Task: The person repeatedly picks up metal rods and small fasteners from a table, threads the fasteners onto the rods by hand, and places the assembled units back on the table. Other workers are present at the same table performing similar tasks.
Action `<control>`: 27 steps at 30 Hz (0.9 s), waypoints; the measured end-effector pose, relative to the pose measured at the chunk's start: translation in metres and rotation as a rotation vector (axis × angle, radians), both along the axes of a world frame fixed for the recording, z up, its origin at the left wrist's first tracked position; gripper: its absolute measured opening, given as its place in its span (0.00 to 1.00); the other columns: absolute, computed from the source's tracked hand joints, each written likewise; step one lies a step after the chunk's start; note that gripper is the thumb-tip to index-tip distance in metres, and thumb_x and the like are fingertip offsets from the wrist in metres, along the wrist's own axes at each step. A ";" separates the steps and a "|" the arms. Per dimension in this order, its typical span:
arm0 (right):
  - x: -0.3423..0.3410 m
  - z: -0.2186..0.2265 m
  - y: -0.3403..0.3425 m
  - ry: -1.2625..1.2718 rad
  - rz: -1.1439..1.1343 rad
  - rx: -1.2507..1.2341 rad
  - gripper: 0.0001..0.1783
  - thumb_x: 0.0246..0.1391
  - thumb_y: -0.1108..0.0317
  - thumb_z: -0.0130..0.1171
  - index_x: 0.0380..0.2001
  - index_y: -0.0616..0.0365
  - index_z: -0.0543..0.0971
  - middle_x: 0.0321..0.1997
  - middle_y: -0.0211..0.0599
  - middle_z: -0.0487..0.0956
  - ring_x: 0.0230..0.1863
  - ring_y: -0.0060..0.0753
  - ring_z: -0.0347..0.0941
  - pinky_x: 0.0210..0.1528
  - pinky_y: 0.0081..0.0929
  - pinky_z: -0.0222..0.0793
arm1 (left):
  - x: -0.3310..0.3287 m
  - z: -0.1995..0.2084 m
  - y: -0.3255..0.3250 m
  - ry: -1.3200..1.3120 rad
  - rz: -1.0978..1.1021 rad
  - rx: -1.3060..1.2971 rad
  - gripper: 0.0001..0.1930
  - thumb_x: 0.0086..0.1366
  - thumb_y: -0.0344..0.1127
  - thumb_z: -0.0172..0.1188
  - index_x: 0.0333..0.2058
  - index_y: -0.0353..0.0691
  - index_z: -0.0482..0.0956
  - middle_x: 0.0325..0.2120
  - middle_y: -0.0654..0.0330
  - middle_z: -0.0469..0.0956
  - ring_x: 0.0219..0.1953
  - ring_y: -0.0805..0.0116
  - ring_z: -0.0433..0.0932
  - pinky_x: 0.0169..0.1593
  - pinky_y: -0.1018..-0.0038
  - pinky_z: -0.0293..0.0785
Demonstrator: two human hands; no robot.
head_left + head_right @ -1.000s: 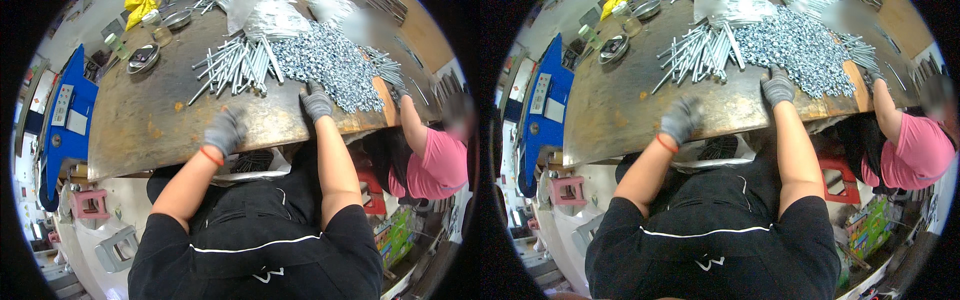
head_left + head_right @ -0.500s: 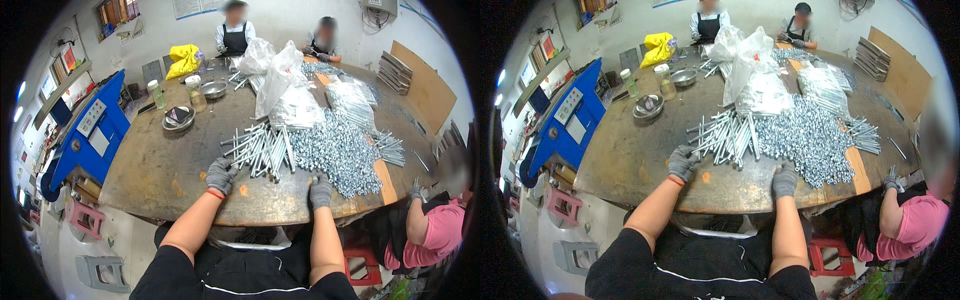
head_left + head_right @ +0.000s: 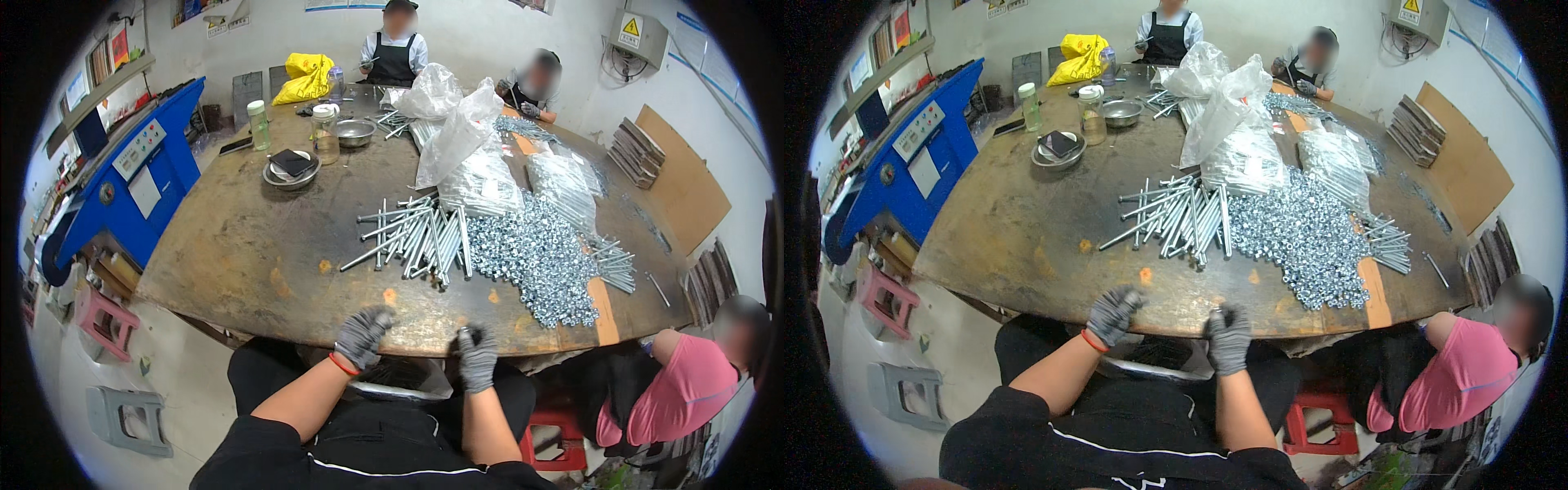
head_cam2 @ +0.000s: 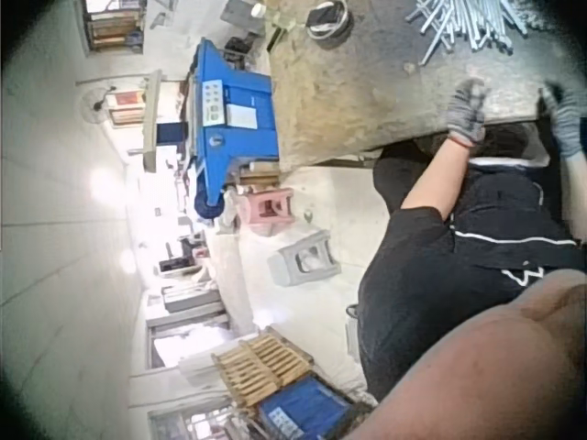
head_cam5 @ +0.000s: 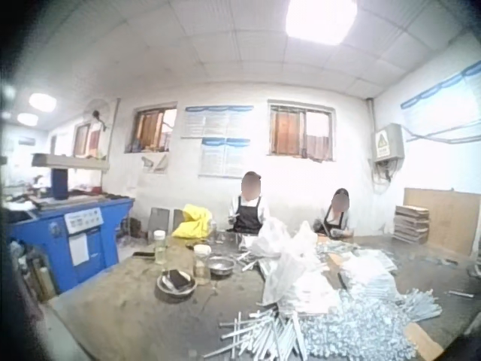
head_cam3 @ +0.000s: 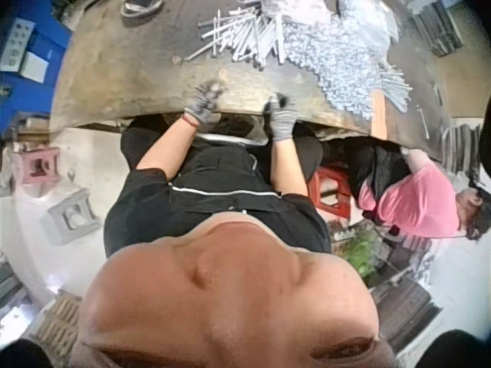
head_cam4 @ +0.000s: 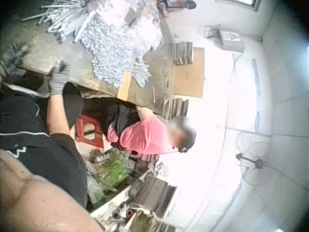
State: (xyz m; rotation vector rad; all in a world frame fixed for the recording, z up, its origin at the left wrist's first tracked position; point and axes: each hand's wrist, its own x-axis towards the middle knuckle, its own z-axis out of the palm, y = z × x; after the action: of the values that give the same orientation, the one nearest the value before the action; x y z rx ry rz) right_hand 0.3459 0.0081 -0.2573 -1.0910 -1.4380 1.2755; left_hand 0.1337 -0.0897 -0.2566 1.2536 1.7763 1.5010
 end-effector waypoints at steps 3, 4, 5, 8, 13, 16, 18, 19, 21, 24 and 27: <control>-0.005 -0.013 -0.020 0.021 0.127 0.125 0.08 0.52 0.73 0.57 0.36 0.59 0.75 0.28 0.27 0.74 0.29 0.19 0.68 0.34 0.18 0.66 | 0.022 -0.004 -0.006 0.479 -0.082 0.051 0.12 0.63 0.38 0.52 0.39 0.37 0.76 0.35 0.54 0.78 0.37 0.60 0.76 0.43 0.69 0.71; -0.008 -0.003 -0.031 0.100 0.160 0.080 0.09 0.52 0.73 0.58 0.37 0.59 0.76 0.28 0.27 0.74 0.28 0.17 0.68 0.31 0.16 0.65 | 0.027 -0.004 -0.010 0.650 -0.086 0.099 0.11 0.62 0.38 0.53 0.38 0.37 0.76 0.34 0.54 0.78 0.36 0.58 0.76 0.42 0.68 0.71; -0.005 0.004 -0.038 0.082 0.199 0.059 0.09 0.52 0.73 0.59 0.38 0.60 0.76 0.27 0.27 0.75 0.26 0.16 0.67 0.29 0.15 0.64 | 0.036 0.011 -0.012 0.447 -0.080 -0.040 0.13 0.62 0.41 0.51 0.37 0.39 0.77 0.35 0.53 0.78 0.38 0.53 0.75 0.42 0.65 0.71; -0.001 0.031 -0.058 0.063 0.263 -0.096 0.09 0.52 0.71 0.59 0.37 0.60 0.79 0.22 0.27 0.75 0.20 0.14 0.65 0.22 0.13 0.61 | 0.040 0.019 -0.022 0.475 -0.123 -0.135 0.15 0.63 0.45 0.50 0.35 0.40 0.78 0.33 0.52 0.78 0.36 0.53 0.76 0.41 0.65 0.71; 0.015 0.048 -0.075 0.101 0.411 -0.186 0.10 0.52 0.71 0.59 0.39 0.61 0.78 0.27 0.27 0.77 0.26 0.14 0.67 0.29 0.15 0.65 | 0.039 0.018 -0.033 0.393 -0.207 -0.175 0.23 0.64 0.53 0.47 0.31 0.36 0.77 0.24 0.47 0.75 0.29 0.49 0.74 0.34 0.63 0.68; 0.015 0.055 -0.084 -0.003 0.441 -0.150 0.11 0.50 0.72 0.60 0.39 0.59 0.79 0.27 0.28 0.76 0.27 0.18 0.70 0.31 0.16 0.66 | 0.041 0.008 -0.041 0.243 -0.185 -0.222 0.24 0.64 0.54 0.47 0.29 0.36 0.78 0.23 0.46 0.74 0.28 0.48 0.73 0.34 0.62 0.67; 0.016 0.060 -0.077 -0.085 0.558 0.229 0.11 0.48 0.74 0.60 0.38 0.58 0.79 0.30 0.33 0.76 0.31 0.26 0.72 0.35 0.20 0.68 | 0.038 0.018 -0.045 0.310 -0.268 -0.331 0.25 0.64 0.54 0.45 0.26 0.37 0.77 0.22 0.47 0.74 0.27 0.48 0.73 0.34 0.60 0.67; 0.016 0.064 -0.074 -0.126 0.613 0.421 0.12 0.47 0.74 0.60 0.38 0.57 0.79 0.31 0.35 0.76 0.33 0.30 0.73 0.36 0.22 0.69 | 0.036 0.017 -0.047 0.388 -0.305 -0.375 0.25 0.65 0.54 0.43 0.28 0.37 0.77 0.23 0.48 0.75 0.28 0.48 0.73 0.36 0.59 0.67; 0.017 0.072 -0.071 -0.243 0.634 0.590 0.12 0.45 0.75 0.61 0.38 0.58 0.79 0.33 0.39 0.76 0.36 0.36 0.73 0.40 0.25 0.69 | 0.035 0.026 -0.049 0.449 -0.416 -0.443 0.25 0.66 0.54 0.40 0.28 0.37 0.76 0.24 0.49 0.75 0.30 0.49 0.74 0.37 0.58 0.67; 0.013 0.073 -0.072 -0.292 0.609 0.613 0.11 0.46 0.73 0.61 0.36 0.58 0.79 0.33 0.41 0.76 0.36 0.40 0.74 0.40 0.27 0.70 | 0.035 0.030 -0.045 0.377 -0.456 -0.556 0.24 0.67 0.52 0.39 0.30 0.39 0.76 0.25 0.50 0.76 0.32 0.50 0.75 0.36 0.58 0.67; 0.011 0.070 -0.074 -0.347 0.570 0.492 0.09 0.49 0.66 0.61 0.32 0.59 0.78 0.30 0.44 0.77 0.32 0.43 0.75 0.36 0.31 0.71 | 0.036 0.012 -0.049 0.409 -0.361 -0.335 0.24 0.67 0.52 0.39 0.30 0.39 0.76 0.23 0.51 0.75 0.31 0.50 0.75 0.36 0.58 0.68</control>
State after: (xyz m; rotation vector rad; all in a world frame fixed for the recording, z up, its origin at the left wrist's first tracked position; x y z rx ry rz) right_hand 0.3571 -0.0662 -0.1874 -0.5977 -2.2918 1.0295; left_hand 0.1696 -0.1382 -0.2447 1.6705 1.8182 0.7490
